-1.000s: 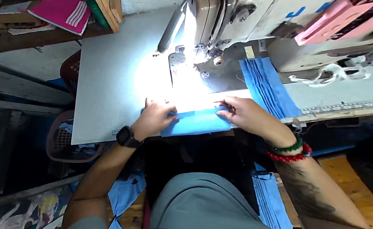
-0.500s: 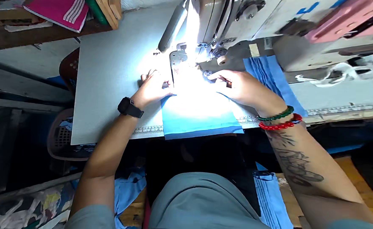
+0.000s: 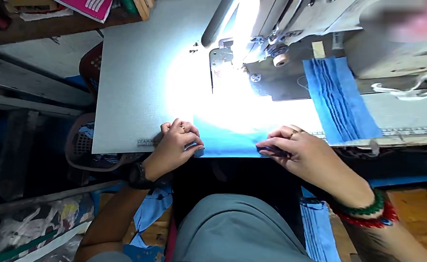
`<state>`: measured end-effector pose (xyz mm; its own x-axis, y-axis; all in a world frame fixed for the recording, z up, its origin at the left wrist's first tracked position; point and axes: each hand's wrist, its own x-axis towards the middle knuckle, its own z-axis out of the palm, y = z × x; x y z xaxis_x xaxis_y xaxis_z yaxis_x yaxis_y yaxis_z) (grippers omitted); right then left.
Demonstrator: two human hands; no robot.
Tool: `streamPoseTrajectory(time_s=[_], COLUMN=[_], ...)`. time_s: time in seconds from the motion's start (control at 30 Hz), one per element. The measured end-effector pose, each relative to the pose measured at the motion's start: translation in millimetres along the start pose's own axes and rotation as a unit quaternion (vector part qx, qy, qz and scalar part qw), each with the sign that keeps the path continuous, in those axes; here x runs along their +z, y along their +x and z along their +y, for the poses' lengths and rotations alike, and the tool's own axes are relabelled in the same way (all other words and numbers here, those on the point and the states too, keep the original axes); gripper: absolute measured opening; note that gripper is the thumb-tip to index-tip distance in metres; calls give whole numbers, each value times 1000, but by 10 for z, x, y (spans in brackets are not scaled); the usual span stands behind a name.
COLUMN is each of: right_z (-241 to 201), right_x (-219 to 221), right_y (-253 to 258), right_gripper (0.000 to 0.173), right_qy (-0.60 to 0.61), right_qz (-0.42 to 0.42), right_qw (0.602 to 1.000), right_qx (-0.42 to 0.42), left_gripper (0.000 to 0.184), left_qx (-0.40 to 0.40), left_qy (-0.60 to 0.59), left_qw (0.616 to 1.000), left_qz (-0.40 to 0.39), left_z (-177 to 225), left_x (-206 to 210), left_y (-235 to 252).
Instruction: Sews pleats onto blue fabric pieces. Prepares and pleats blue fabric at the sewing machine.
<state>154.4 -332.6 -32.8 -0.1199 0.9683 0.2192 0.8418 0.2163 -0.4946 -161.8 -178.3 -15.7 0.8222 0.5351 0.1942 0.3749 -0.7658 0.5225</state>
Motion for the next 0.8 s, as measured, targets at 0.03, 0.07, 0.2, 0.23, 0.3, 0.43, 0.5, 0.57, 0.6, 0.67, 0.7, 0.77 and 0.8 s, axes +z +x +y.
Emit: streamPoseTrajectory(time_s=[0.03, 0.07, 0.2, 0.23, 0.3, 0.43, 0.5, 0.57, 0.6, 0.67, 0.7, 0.77, 0.8], right_z=[-18, -24, 21, 38, 71, 142, 133, 124, 127, 149, 167, 205, 221], right_x=[16, 23, 5, -7, -36, -75, -81, -76, -76, -106, -135, -176, -181], right_y=[-14, -16, -13, -23, -58, -135, -153, -150, -145, -152, -168, -213, -239], right_gripper=[23, 23, 26, 27, 26, 26, 27, 26, 26, 26, 26, 25, 24], right_qy=[-3, -6, -28, -31, -35, -38, -44, -49, -48, -36, -24, 13, 27], right_qz=[3, 5, 12, 14, 16, 26, 32, 35, 36, 45, 52, 65, 72], right_qw=[1000, 1000, 1000, 999, 999, 999, 999, 998, 998, 998, 998, 998, 997], right_qx=[1, 2, 6, 6, 6, 3, -2, -5, -7, -4, 3, 17, 22], left_gripper=[12, 14, 24, 24, 22, 17, 16, 16, 16, 17, 18, 19, 20], left_qx=[-3, -4, -3, -3, -4, -15, -20, -22, -23, -22, -22, -22, -22], left_qy=[-3, -1, 28, 30, 37, 31, 35, 41, 45, 54, 57, 64, 65], left_qw=[1000, 1000, 999, 999, 999, 997, 996, 995, 995, 995, 995, 994, 994], left_qz=[6, 12, 22, 22, 26, 66, 83, 87, 85, 84, 83, 85, 88], left_z=[-8, -20, -26, -23, -7, 30, 49, 61, 67, 81, 84, 83, 79], left_x=[7, 12, 16, 21, 37, 127, 162, 163, 157, 149, 153, 163, 171], left_y=[-37, -58, -79, -89, -126, -223, -253, -272, -279, -280, -277, -273, -274])
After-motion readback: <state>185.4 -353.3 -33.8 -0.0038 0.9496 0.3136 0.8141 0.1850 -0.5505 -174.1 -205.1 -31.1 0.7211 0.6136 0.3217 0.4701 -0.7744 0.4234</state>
